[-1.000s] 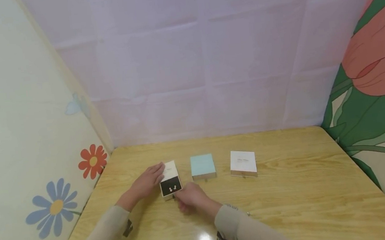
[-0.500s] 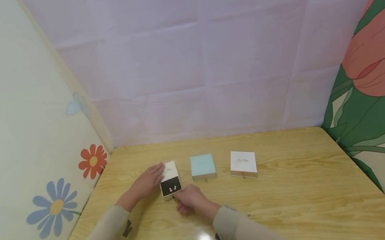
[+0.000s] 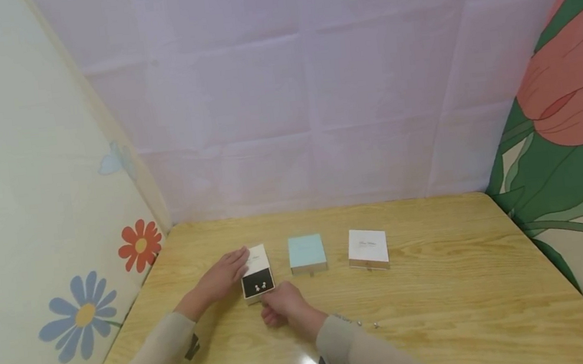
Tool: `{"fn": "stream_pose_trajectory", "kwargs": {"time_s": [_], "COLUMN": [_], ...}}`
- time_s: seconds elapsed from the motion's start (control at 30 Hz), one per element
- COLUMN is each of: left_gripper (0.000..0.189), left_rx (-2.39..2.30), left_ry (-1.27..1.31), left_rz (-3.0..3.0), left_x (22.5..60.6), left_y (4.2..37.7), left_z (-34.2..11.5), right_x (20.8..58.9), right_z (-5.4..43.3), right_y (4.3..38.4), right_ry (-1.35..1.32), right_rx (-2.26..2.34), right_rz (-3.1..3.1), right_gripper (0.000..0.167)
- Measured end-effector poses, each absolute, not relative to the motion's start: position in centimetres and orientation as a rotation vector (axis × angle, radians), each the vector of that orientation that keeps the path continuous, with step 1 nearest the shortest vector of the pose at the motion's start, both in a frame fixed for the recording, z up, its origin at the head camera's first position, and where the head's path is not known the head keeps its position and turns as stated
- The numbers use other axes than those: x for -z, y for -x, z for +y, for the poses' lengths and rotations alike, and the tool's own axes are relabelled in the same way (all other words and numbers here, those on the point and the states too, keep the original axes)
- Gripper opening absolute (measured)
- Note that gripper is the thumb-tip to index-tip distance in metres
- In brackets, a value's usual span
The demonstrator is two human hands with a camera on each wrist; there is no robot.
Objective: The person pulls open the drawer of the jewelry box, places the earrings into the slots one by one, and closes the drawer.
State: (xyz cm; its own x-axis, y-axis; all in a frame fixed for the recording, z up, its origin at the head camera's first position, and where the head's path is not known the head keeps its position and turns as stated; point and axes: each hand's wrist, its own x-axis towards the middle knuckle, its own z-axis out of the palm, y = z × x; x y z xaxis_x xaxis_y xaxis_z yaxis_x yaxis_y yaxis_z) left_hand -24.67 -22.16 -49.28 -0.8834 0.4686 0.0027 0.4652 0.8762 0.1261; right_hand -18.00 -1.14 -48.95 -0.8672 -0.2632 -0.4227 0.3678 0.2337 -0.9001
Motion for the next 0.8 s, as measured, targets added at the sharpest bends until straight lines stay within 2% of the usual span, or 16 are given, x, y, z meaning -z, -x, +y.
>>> {"fn": "stream_pose_trajectory", "kwargs": {"time_s": [0.8], "left_gripper": [0.052], "left_rx": [-0.177], "left_ry": [-0.799], "left_rz": [3.019], "left_x": [49.3], "left_y": [24.7], "left_z": [-22.3], "right_x": [49.1], "right_z": [-2.2], "right_y": [17.7], "right_ry": [-0.199], "right_rx": [1.809], "right_rz": [1.974], "right_gripper": [0.014]}}
